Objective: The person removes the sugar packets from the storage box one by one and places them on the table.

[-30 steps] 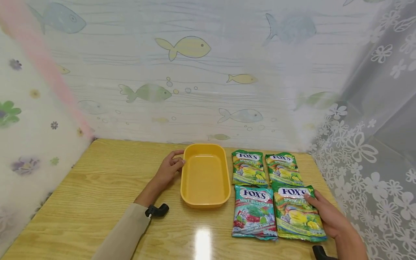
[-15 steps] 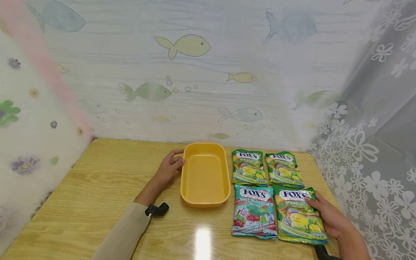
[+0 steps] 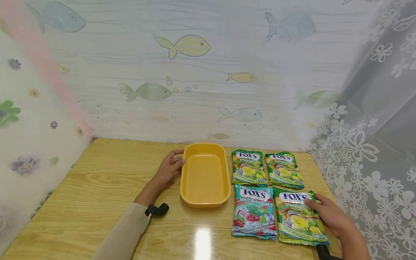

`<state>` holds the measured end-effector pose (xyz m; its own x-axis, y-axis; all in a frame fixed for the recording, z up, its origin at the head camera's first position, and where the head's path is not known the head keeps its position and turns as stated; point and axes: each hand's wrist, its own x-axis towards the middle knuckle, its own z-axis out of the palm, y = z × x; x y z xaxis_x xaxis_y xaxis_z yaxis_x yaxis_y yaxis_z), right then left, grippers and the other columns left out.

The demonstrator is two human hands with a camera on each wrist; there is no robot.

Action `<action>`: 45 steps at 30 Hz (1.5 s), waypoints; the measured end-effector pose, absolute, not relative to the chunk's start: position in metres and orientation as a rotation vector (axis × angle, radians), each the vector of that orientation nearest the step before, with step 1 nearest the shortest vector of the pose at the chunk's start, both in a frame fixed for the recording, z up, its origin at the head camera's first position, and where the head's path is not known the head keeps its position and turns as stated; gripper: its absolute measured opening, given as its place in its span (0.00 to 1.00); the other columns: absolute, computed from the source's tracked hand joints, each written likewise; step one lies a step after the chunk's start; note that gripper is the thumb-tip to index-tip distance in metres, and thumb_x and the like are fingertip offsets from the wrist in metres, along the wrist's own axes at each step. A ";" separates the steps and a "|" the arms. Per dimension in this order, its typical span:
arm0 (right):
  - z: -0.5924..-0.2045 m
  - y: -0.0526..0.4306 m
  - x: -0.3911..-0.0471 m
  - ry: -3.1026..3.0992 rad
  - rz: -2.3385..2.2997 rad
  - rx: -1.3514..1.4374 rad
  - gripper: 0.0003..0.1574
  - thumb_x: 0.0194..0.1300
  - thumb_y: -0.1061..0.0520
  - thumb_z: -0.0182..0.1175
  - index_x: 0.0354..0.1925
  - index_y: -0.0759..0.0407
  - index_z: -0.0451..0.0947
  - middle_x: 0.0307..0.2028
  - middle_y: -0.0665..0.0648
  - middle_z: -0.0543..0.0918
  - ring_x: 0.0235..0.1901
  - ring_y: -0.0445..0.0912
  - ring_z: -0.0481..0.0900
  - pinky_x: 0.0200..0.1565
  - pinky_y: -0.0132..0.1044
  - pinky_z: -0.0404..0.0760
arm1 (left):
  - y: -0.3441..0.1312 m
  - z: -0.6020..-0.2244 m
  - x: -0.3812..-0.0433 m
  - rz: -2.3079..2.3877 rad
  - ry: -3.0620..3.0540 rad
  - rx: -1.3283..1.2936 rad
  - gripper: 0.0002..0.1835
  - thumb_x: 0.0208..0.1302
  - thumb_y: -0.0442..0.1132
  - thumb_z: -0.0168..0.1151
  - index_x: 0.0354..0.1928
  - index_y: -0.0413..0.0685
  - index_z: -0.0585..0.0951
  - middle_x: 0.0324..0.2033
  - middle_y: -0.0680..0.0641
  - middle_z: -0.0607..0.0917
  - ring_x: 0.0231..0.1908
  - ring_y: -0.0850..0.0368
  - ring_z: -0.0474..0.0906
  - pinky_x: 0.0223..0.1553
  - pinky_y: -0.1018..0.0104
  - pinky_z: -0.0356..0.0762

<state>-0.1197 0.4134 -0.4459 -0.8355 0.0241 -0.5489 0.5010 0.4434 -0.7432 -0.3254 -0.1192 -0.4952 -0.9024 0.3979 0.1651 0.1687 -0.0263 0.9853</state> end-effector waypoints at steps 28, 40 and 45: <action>-0.405 0.365 -0.122 2.812 -0.828 0.308 0.50 0.87 0.40 0.43 0.74 0.87 0.50 0.64 0.90 0.66 0.62 0.81 0.68 0.50 0.63 0.79 | -0.122 -0.495 -0.326 2.029 2.127 0.600 0.23 0.82 0.40 0.59 0.73 0.47 0.71 0.33 0.48 0.86 0.35 0.54 0.81 0.45 0.65 0.79; -0.412 0.304 -0.137 3.151 -0.922 0.150 0.42 0.85 0.46 0.52 0.79 0.74 0.56 0.66 0.82 0.71 0.63 0.77 0.70 0.54 0.73 0.73 | -0.117 -0.495 -0.326 2.016 2.217 0.559 0.20 0.83 0.48 0.57 0.69 0.51 0.77 0.32 0.46 0.87 0.36 0.51 0.83 0.48 0.63 0.79; -0.418 0.286 -0.140 3.239 -0.940 0.069 0.40 0.84 0.48 0.55 0.79 0.70 0.58 0.66 0.78 0.72 0.65 0.75 0.71 0.56 0.73 0.72 | -0.117 -0.494 -0.325 2.069 2.233 0.490 0.19 0.83 0.49 0.56 0.67 0.50 0.79 0.34 0.44 0.86 0.39 0.50 0.83 0.48 0.61 0.83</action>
